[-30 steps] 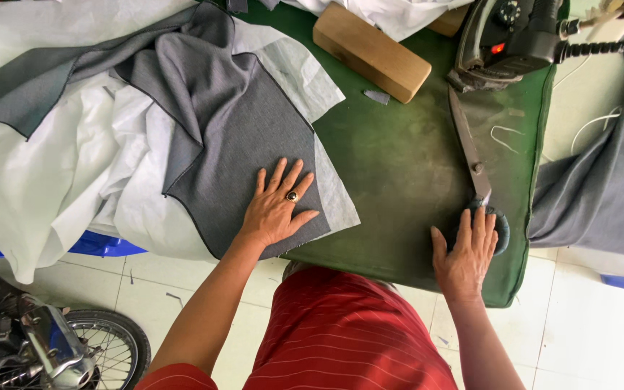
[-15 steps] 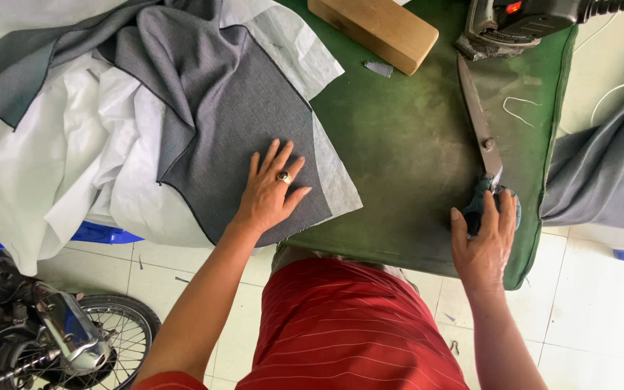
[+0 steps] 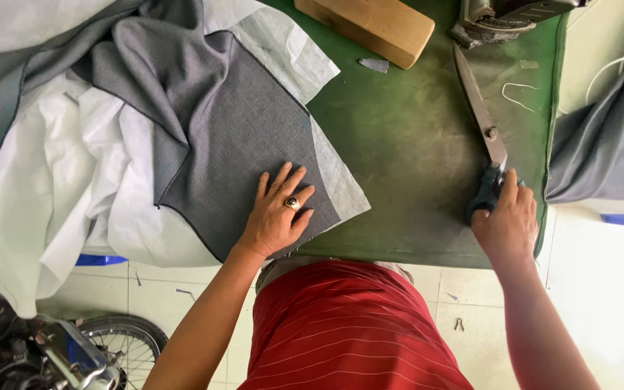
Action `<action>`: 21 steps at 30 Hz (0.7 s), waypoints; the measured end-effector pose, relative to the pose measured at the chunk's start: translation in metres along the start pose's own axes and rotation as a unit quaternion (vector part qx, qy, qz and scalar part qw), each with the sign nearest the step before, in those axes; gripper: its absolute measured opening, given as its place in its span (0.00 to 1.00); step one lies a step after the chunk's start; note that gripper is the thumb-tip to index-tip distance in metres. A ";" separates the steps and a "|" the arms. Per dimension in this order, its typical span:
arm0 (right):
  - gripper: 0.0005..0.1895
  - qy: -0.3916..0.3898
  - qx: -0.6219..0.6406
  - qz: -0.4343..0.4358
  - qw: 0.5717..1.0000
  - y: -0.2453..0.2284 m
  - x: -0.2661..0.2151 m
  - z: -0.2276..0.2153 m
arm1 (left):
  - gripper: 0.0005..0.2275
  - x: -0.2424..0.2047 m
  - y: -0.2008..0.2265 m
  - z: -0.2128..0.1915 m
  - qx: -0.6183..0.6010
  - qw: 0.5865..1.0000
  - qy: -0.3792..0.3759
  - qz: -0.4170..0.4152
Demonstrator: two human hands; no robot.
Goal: The person cuts a narrow strip of gray fabric into smaller pieces using shears on a green worktable. They then place a larger gray fabric piece onto a white paper pattern and cut along the pattern's edge with the shears.
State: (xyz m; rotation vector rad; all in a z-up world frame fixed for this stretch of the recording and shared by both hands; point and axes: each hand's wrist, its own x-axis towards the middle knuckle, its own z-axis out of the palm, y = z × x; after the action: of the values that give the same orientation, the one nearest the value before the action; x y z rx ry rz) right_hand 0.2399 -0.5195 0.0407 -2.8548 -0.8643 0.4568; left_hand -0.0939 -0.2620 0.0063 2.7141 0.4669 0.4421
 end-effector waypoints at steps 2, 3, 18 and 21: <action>0.46 -0.028 -0.033 0.037 0.998 -0.001 0.011 -0.005 | 0.16 0.004 -0.010 -0.003 0.013 1.000 0.002 0.004; 0.49 -0.062 -0.021 0.062 0.996 0.000 0.016 -0.008 | 0.16 0.005 -0.014 -0.005 0.020 1.000 -0.001 -0.001; 0.19 -0.387 0.284 0.184 0.857 0.021 -0.168 -0.032 | 0.30 0.007 -0.008 0.001 0.047 0.993 -0.109 0.024; 0.22 -0.350 0.310 0.259 0.845 -0.039 -0.227 -0.077 | 0.31 0.007 -0.007 0.004 0.082 0.990 -0.117 0.018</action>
State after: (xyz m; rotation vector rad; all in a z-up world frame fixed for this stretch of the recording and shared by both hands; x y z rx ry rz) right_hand 0.0644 -0.6168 0.1782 -2.2302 0.0779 1.5684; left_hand -0.0882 -0.2545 0.0022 2.8884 0.4067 0.0948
